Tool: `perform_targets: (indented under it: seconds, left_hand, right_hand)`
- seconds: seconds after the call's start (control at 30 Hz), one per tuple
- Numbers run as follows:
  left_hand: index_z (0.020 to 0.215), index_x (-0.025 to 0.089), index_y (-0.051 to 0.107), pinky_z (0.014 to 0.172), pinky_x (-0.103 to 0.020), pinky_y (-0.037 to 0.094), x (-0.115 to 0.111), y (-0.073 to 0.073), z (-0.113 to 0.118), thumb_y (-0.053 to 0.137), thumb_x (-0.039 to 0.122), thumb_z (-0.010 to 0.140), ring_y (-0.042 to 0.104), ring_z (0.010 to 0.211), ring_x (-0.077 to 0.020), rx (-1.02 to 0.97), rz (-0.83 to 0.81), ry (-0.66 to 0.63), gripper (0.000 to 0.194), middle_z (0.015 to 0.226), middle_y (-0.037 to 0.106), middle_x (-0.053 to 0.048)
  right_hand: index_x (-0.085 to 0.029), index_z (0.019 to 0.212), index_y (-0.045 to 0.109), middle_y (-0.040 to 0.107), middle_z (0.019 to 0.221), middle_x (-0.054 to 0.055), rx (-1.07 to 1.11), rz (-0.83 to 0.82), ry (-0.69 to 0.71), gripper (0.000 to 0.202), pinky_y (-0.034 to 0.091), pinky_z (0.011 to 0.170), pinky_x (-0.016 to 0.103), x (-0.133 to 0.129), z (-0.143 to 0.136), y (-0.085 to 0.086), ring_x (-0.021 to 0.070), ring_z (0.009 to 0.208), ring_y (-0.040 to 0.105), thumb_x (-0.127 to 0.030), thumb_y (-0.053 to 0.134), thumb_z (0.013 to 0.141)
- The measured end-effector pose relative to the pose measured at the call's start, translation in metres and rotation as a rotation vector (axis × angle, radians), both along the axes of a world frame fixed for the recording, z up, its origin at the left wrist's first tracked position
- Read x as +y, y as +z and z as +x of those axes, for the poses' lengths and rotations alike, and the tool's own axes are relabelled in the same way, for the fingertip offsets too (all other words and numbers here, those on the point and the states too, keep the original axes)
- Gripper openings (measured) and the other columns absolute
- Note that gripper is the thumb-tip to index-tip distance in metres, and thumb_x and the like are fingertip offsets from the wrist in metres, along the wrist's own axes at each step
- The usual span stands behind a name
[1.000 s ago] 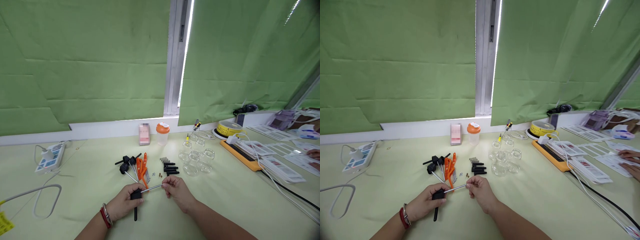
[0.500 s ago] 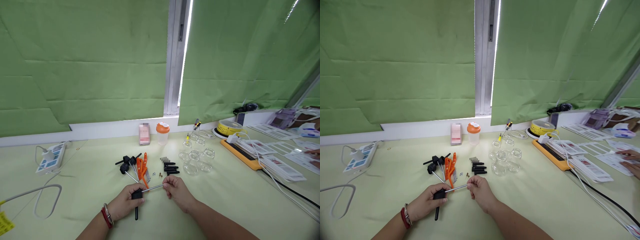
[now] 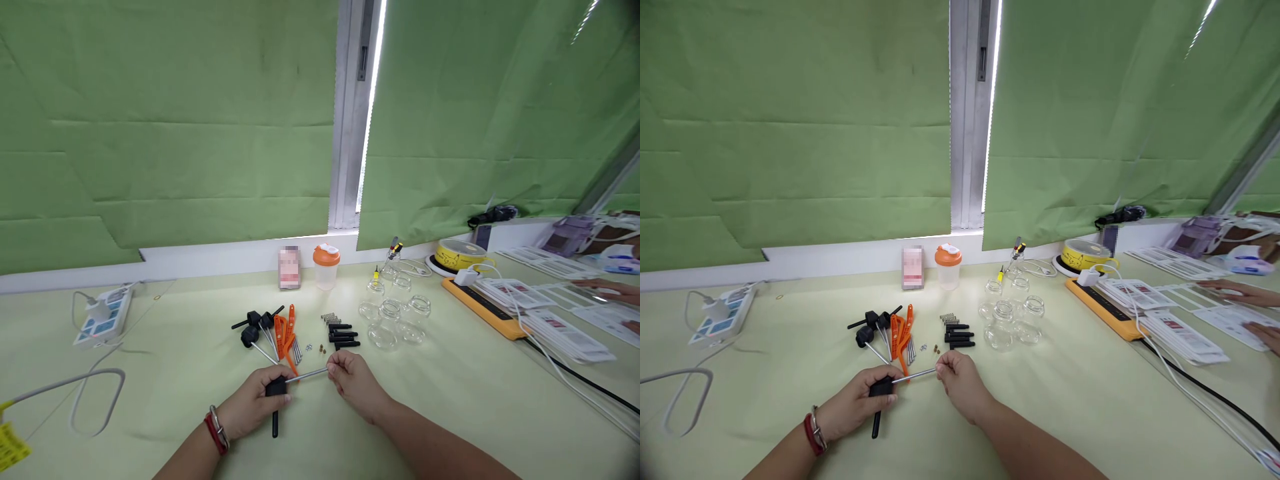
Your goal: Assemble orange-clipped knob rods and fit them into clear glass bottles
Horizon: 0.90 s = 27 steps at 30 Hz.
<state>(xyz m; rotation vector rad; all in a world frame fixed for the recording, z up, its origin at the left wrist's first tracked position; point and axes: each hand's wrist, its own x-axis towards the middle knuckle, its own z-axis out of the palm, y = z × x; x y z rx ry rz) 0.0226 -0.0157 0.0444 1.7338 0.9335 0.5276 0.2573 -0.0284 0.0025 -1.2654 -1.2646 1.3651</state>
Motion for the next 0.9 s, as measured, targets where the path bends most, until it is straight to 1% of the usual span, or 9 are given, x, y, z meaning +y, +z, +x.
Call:
perform_targets:
  seconds: [0.13, 0.23, 0.37, 0.47, 0.53, 0.63, 0.73, 0.8, 0.9]
  left_hand:
    - [0.101, 0.019, 0.063, 0.078, -0.026, 0.039, 0.001, -0.001, 0.001, 0.063, 0.036, 0.075, 0.049, 0.085, -0.0181, 0.001, 0.001, 0.007, 0.031, 0.090, 0.058, -0.001]
    - [0.101, 0.019, 0.061, 0.074, -0.025, 0.039, 0.002, -0.004, 0.002, 0.065, 0.033, 0.073, 0.048, 0.082, -0.0167, -0.035, 0.002, 0.054, 0.031, 0.090, 0.057, -0.001]
    - [0.098, 0.019, 0.055, 0.063, -0.023, 0.036, 0.004, -0.006, 0.002, 0.066, 0.030, 0.071, 0.044, 0.071, -0.0130, -0.042, -0.034, 0.160, 0.031, 0.079, 0.052, 0.002]
    - [0.094, 0.019, 0.054, 0.058, -0.021, 0.032, 0.004, -0.005, 0.003, 0.065, 0.031, 0.073, 0.039, 0.064, -0.0111, -0.026, -0.050, 0.171, 0.026, 0.071, 0.047, 0.005]
    - [0.092, 0.019, 0.055, 0.059, -0.022, 0.032, 0.005, -0.003, 0.005, 0.065, 0.033, 0.074, 0.038, 0.065, -0.0112, -0.033, -0.040, 0.155, 0.025, 0.072, 0.046, 0.005]
    - [0.090, 0.018, 0.057, 0.063, -0.022, 0.032, 0.004, 0.000, 0.008, 0.065, 0.033, 0.074, 0.039, 0.069, -0.0122, -0.055, -0.018, 0.152, 0.024, 0.075, 0.047, 0.004]
    - [0.091, 0.019, 0.057, 0.063, -0.022, 0.032, 0.004, 0.003, 0.010, 0.064, 0.034, 0.075, 0.038, 0.070, -0.0124, -0.053, -0.022, 0.166, 0.024, 0.075, 0.045, 0.004]
    - [0.092, 0.019, 0.056, 0.063, -0.022, 0.032, 0.004, 0.004, 0.010, 0.063, 0.035, 0.075, 0.038, 0.069, -0.0125, -0.048, -0.027, 0.164, 0.024, 0.074, 0.045, 0.004]
    - [0.092, 0.019, 0.056, 0.064, -0.022, 0.032, 0.005, 0.003, 0.009, 0.063, 0.035, 0.076, 0.039, 0.071, -0.0129, -0.034, -0.016, 0.148, 0.023, 0.076, 0.046, 0.004]
  right_hand:
    - [-0.019, 0.070, 0.045, 0.043, 0.058, -0.004, -0.098, 0.022, 0.016, 0.021, 0.022, 0.042, 0.021, 0.002, 0.002, -0.002, 0.0073, 0.045, 0.030, -0.036, 0.047, 0.083]
    - [-0.019, 0.070, 0.044, 0.044, 0.059, -0.004, -0.150, 0.042, 0.028, 0.025, 0.023, 0.043, 0.021, 0.002, 0.003, 0.000, 0.0075, 0.046, 0.031, -0.038, 0.044, 0.086]
    - [-0.019, 0.069, 0.045, 0.044, 0.059, -0.003, -0.183, 0.072, 0.055, 0.029, 0.025, 0.044, 0.021, 0.003, 0.004, 0.003, 0.0078, 0.047, 0.034, -0.041, 0.042, 0.087]
    - [-0.019, 0.066, 0.045, 0.042, 0.057, -0.004, -0.190, 0.087, 0.057, 0.031, 0.025, 0.044, 0.021, 0.006, 0.004, 0.005, 0.0076, 0.046, 0.033, -0.042, 0.044, 0.087]
    - [-0.019, 0.066, 0.045, 0.041, 0.056, -0.005, -0.167, 0.087, 0.046, 0.032, 0.025, 0.043, 0.020, 0.008, 0.004, 0.005, 0.0072, 0.046, 0.032, -0.043, 0.045, 0.086]
    - [-0.019, 0.068, 0.046, 0.042, 0.057, -0.005, -0.065, 0.046, 0.033, 0.030, 0.025, 0.041, 0.020, 0.010, 0.005, 0.005, 0.0065, 0.044, 0.032, -0.044, 0.048, 0.084]
    - [-0.019, 0.080, 0.051, 0.046, 0.060, -0.005, 0.041, -0.003, 0.050, 0.026, 0.026, 0.038, 0.019, 0.011, 0.005, 0.004, 0.0058, 0.042, 0.033, -0.045, 0.054, 0.080]
    - [-0.018, 0.086, 0.054, 0.047, 0.062, -0.005, 0.067, -0.008, 0.050, 0.027, 0.028, 0.037, 0.019, 0.011, 0.006, 0.004, 0.0055, 0.042, 0.034, -0.043, 0.059, 0.076]
    - [-0.018, 0.083, 0.054, 0.047, 0.060, -0.006, 0.059, -0.005, 0.035, 0.028, 0.030, 0.037, 0.018, 0.012, 0.006, 0.005, 0.0054, 0.042, 0.036, -0.043, 0.061, 0.073]
